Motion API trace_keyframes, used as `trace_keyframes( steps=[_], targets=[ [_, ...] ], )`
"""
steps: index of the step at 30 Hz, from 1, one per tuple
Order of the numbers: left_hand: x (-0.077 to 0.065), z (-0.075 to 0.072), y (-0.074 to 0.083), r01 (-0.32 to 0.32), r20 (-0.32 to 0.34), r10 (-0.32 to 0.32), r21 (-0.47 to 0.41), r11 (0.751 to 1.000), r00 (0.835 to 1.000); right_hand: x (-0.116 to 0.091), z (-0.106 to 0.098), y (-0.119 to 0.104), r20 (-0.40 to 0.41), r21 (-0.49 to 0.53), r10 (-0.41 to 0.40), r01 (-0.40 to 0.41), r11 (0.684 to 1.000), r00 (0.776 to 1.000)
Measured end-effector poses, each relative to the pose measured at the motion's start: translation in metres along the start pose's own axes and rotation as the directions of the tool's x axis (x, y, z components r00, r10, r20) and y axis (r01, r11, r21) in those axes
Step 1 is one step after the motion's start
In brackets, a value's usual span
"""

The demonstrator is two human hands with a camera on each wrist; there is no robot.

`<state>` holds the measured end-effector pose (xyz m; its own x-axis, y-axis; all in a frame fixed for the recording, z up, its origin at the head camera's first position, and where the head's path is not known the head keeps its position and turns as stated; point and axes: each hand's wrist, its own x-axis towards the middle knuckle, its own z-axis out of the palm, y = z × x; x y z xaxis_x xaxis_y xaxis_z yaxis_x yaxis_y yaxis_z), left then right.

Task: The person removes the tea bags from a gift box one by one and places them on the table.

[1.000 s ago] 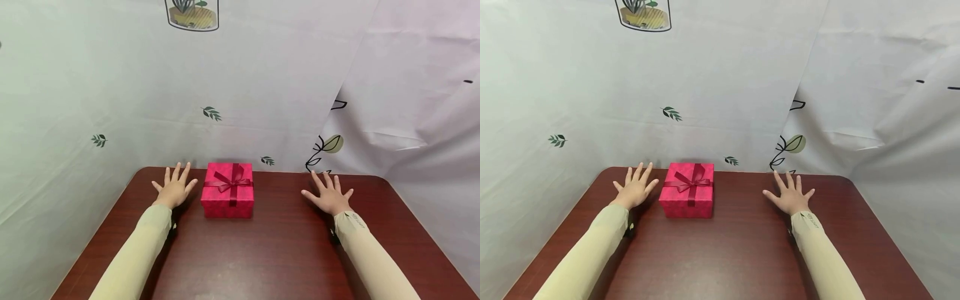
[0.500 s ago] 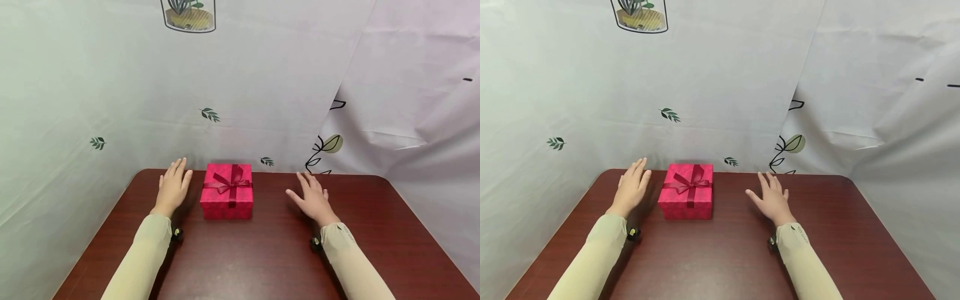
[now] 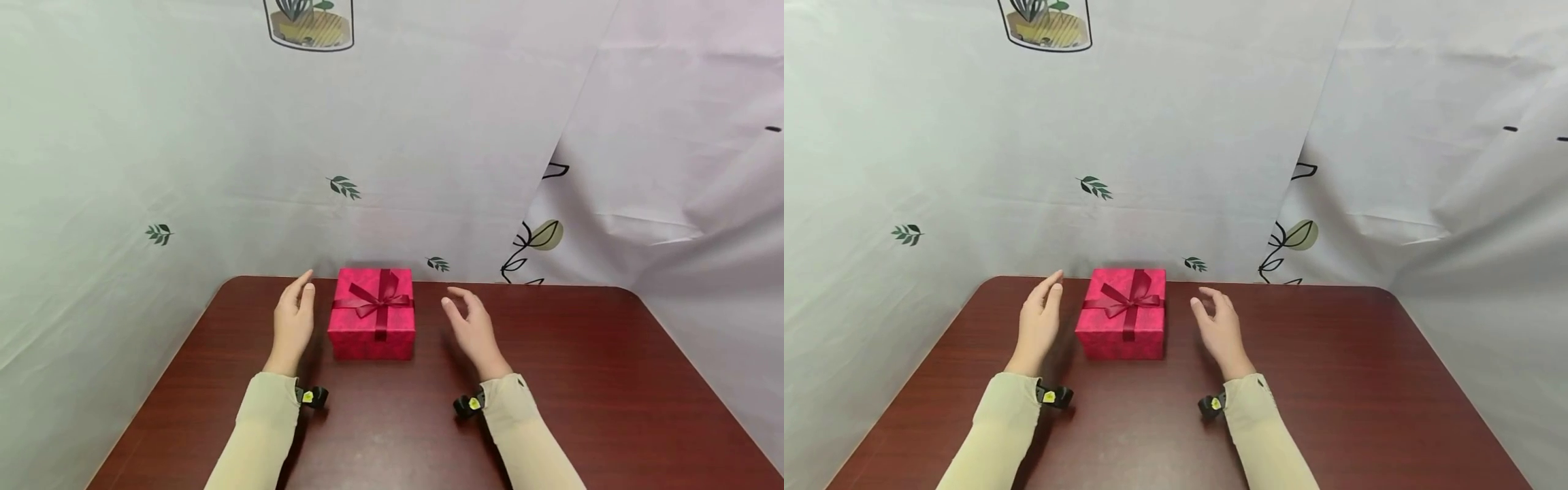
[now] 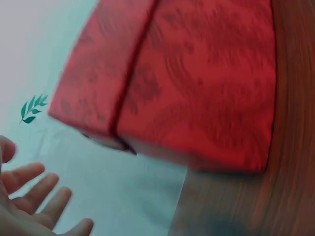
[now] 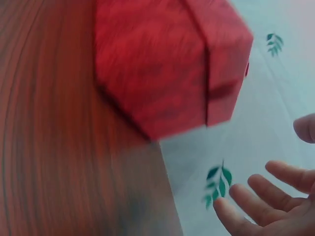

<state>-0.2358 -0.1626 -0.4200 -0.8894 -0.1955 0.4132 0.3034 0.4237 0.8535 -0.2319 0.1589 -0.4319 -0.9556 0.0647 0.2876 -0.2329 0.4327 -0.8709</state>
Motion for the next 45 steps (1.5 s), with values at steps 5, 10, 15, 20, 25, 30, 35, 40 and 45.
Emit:
trace_keyframes(
  steps=[5,10,15,20,25,30,35,40,45],
  targets=[
    [-0.005,0.006,0.003,0.094,0.091,-0.092,-0.025,0.995,0.992,-0.002,0.018,-0.009,0.018,0.175,0.080,-0.082,0.981,0.997],
    [-0.010,0.014,0.003,0.160,0.186,-0.153,-0.027,0.987,0.971,-0.006,0.029,-0.012,0.100,0.243,0.098,-0.120,0.963,0.990],
    [-0.015,0.019,0.000,0.222,0.238,-0.214,-0.005,0.975,0.947,-0.014,0.034,-0.006,0.202,0.228,0.121,-0.166,0.959,0.972],
    [-0.017,0.020,-0.003,0.247,0.253,-0.239,0.001,0.969,0.937,-0.018,0.037,-0.003,0.265,0.246,0.081,-0.149,0.958,0.961],
    [-0.018,0.021,-0.004,0.258,0.262,-0.256,0.029,0.966,0.930,-0.020,0.039,-0.004,0.316,0.275,0.053,-0.145,0.951,0.947],
    [-0.018,0.023,-0.004,0.249,0.254,-0.251,0.039,0.968,0.934,-0.020,0.039,-0.003,0.338,0.286,0.043,-0.146,0.947,0.940],
    [-0.016,0.025,-0.005,0.262,0.246,-0.255,0.006,0.965,0.935,-0.016,0.038,0.001,0.378,0.290,0.032,-0.151,0.945,0.925],
    [-0.015,0.023,-0.006,0.283,0.268,-0.259,-0.056,0.957,0.928,-0.013,0.034,0.003,0.417,0.301,0.025,-0.164,0.939,0.909],
    [-0.012,0.017,-0.011,0.280,0.341,-0.225,-0.120,0.953,0.913,-0.010,0.033,0.006,0.436,0.319,0.002,-0.156,0.935,0.900]
  ],
)
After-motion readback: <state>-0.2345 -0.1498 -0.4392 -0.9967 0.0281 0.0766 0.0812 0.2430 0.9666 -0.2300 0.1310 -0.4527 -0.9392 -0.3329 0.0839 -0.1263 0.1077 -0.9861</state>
